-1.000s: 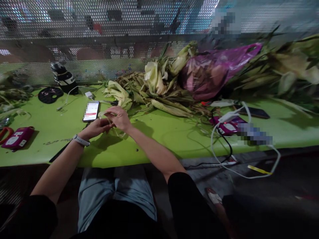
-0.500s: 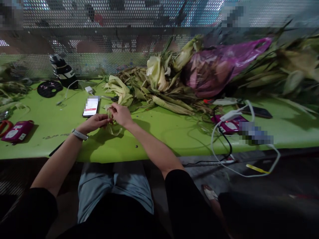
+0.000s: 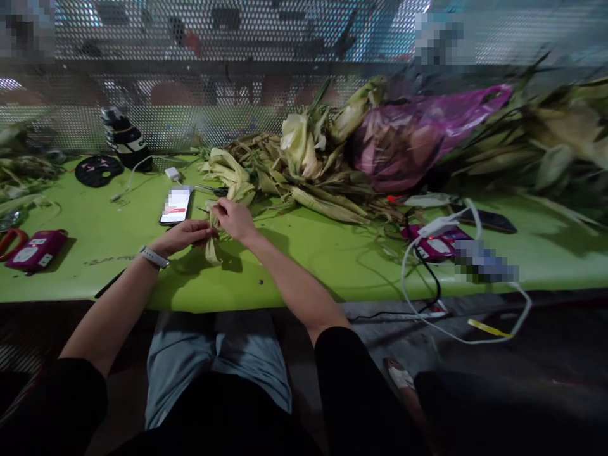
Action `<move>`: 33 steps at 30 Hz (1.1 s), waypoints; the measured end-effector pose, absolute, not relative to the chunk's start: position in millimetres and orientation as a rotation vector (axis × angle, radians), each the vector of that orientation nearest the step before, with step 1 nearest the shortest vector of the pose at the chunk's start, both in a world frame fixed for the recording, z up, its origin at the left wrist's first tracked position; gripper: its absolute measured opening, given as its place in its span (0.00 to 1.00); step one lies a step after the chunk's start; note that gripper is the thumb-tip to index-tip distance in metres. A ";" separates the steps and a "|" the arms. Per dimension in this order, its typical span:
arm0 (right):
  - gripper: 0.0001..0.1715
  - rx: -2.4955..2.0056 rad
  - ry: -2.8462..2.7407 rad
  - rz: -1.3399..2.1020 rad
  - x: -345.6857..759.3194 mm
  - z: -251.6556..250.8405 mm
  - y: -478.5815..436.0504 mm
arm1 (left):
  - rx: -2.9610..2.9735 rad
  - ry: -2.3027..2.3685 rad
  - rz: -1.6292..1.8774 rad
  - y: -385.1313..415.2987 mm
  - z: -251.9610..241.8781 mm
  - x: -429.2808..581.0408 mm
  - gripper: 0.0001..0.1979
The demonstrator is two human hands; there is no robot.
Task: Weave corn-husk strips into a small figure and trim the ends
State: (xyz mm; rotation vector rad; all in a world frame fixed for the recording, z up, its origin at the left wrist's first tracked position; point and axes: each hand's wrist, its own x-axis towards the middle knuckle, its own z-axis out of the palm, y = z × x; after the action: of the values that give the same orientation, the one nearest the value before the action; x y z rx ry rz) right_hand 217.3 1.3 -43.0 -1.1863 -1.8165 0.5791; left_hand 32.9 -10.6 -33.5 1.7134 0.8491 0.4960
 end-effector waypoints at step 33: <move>0.19 -1.110 -1.670 1.183 199.1 -59.5 -3.1 | 1.566 1.271 1.406 5.8 -37.5 23.5 0.14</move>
State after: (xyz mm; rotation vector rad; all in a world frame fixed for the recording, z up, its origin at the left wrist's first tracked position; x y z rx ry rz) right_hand 199.1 -3.1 -59.5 -1.1097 -1.6700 1.1832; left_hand 23.5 5.8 -37.5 1.5659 1.2713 1.4057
